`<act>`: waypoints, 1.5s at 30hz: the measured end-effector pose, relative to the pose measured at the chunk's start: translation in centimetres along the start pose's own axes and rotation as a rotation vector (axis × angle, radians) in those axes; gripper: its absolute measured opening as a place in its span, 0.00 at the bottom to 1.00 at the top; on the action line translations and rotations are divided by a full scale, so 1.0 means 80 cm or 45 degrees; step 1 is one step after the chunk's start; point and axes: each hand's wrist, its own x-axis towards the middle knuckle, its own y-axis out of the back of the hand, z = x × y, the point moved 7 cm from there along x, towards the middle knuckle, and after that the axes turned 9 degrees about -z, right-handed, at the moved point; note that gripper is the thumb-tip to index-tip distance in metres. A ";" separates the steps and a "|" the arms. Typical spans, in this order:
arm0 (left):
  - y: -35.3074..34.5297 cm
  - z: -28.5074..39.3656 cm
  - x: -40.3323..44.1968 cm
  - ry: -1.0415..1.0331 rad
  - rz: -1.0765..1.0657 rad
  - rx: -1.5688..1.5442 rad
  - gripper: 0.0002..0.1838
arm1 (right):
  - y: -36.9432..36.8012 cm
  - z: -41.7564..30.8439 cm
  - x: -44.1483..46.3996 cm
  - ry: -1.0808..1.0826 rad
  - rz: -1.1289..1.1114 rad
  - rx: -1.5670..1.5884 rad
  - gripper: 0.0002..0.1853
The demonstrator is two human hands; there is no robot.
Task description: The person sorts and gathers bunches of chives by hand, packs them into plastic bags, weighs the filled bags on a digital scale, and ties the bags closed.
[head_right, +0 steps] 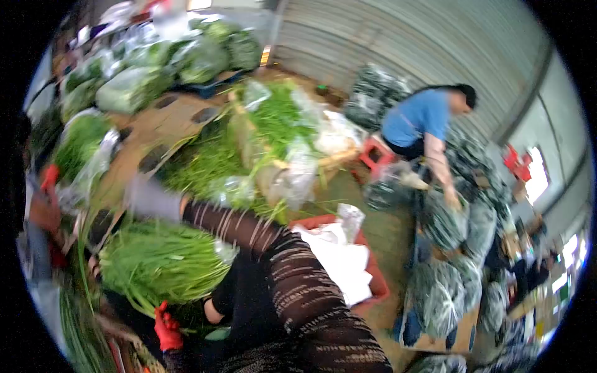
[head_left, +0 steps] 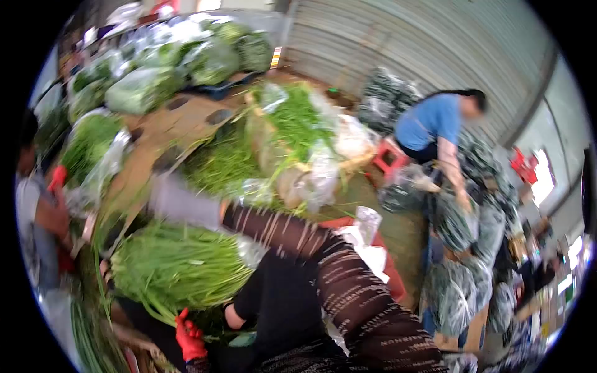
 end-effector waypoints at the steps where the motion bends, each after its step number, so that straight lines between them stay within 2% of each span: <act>1: -0.011 -0.001 0.004 0.049 -0.081 0.004 0.22 | 0.044 0.032 0.006 -0.047 0.102 -0.419 0.11; 2: -0.014 -0.001 -0.001 0.024 -0.052 0.091 0.23 | 0.081 0.058 0.006 -0.057 0.254 -0.756 0.12; 3: -0.029 0.005 -0.011 -0.022 -0.102 0.118 0.22 | 0.110 0.073 0.024 -0.863 -0.362 -0.790 0.19; 4: -0.048 0.016 -0.027 -0.099 -0.096 0.171 0.21 | 0.141 0.075 -0.001 -0.715 0.605 -0.658 0.30; 5: -0.056 0.019 -0.038 -0.138 -0.069 0.139 0.18 | 0.130 0.067 -0.014 -0.528 0.975 -1.092 0.29; 6: -0.071 0.026 -0.050 -0.159 -0.061 0.134 0.17 | 0.114 0.060 -0.024 -0.609 0.853 -0.826 0.36; 7: -0.087 0.030 -0.056 -0.162 -0.078 0.135 0.16 | 0.073 0.043 -0.033 -0.597 0.852 -0.754 0.33; 8: -0.098 0.030 -0.064 -0.180 -0.130 0.141 0.16 | 0.005 0.052 -0.044 -0.572 0.575 -0.099 0.34; 9: -0.113 0.032 -0.069 -0.196 -0.206 0.154 0.15 | -0.081 0.045 -0.060 -0.674 0.266 0.404 0.32; 10: -0.124 0.032 -0.073 -0.128 -0.215 0.216 0.14 | -0.182 0.038 -0.088 -0.746 -0.132 0.477 0.36; 11: -0.137 0.030 -0.081 -0.049 -0.232 0.282 0.13 | -0.223 -0.008 -0.105 -0.794 -0.430 0.847 0.36; 12: -0.145 0.026 -0.086 0.016 -0.213 0.450 0.13 | -0.264 -0.032 -0.118 -0.825 -0.471 1.254 0.33; 13: -0.134 -0.003 -0.077 0.107 -0.249 0.411 0.12 | -0.302 -0.050 -0.129 -0.850 -0.498 1.657 0.30; 15: -0.135 -0.024 -0.076 0.123 -0.288 0.473 0.12 | -0.338 -0.056 -0.148 -1.039 -0.324 1.748 0.20; 16: -0.123 -0.034 -0.074 0.213 -0.310 0.455 0.11 | -0.334 -0.059 -0.145 -1.025 -0.221 1.630 0.12; 17: -0.106 -0.040 -0.070 0.300 -0.332 0.440 0.11 | -0.344 -0.061 -0.144 -0.907 -0.228 1.610 0.10; 19: -0.101 -0.040 -0.068 0.408 -0.305 0.440 0.11 | -0.377 -0.050 -0.147 -0.867 -0.455 1.570 0.11; 21: -0.121 -0.021 -0.071 0.416 -0.354 0.369 0.13 | -0.343 -0.001 -0.130 -0.649 -0.138 0.983 0.13; 23: -0.111 -0.017 -0.059 0.247 -0.259 0.377 0.17 | -0.342 0.092 -0.143 -1.147 -0.152 1.101 0.16; 24: -0.108 -0.011 -0.056 0.179 -0.192 0.361 0.16 | -0.319 0.137 -0.150 -1.133 -0.025 0.640 0.15; 25: -0.103 -0.004 -0.055 0.113 -0.122 0.341 0.16 | -0.305 0.176 -0.164 -1.166 -0.118 0.251 0.18; 27: -0.094 0.002 -0.053 0.093 -0.072 0.199 0.18 | -0.302 0.239 -0.200 -1.288 -0.397 -0.086 0.26; 28: -0.088 0.002 -0.050 0.082 -0.055 0.185 0.19 | -0.298 0.254 -0.214 -1.284 -0.415 -0.083 0.26; 30: -0.080 0.001 -0.042 0.070 -0.028 0.161 0.19 | -0.315 0.268 -0.238 -1.312 -0.867 -0.024 0.41; 31: -0.079 -0.001 -0.039 0.075 -0.036 0.100 0.19 | -0.317 0.266 -0.239 -1.305 -0.883 -0.025 0.41; 33: -0.080 -0.004 -0.034 0.086 -0.035 0.028 0.19 | -0.316 0.240 -0.240 -1.253 -1.153 -0.110 0.46; 34: -0.082 -0.005 -0.031 0.107 -0.039 0.013 0.19 | -0.320 0.233 -0.243 -1.156 -1.103 -0.108 0.52; 37: -0.079 -0.008 -0.024 0.116 -0.058 -0.009 0.19 | -0.322 0.227 -0.248 -1.210 -1.181 -0.304 0.54; 38: -0.077 -0.010 -0.023 0.112 -0.056 -0.016 0.19 | -0.317 0.221 -0.241 -1.149 -1.114 -0.363 0.45; 39: -0.075 -0.010 -0.022 0.105 -0.056 -0.021 0.19 | -0.319 0.222 -0.243 -1.139 -1.112 -0.364 0.45; 41: -0.073 -0.011 -0.021 0.096 -0.054 -0.037 0.19 | -0.322 0.226 -0.243 -1.098 -1.153 -0.301 0.36; 42: -0.072 -0.012 -0.021 0.100 -0.050 -0.053 0.19 | -0.316 0.215 -0.236 -0.971 -0.989 -0.389 0.24; 45: -0.079 -0.007 -0.021 0.088 -0.040 0.038 0.20 | -0.307 0.202 -0.224 -0.906 -1.051 -0.404 0.22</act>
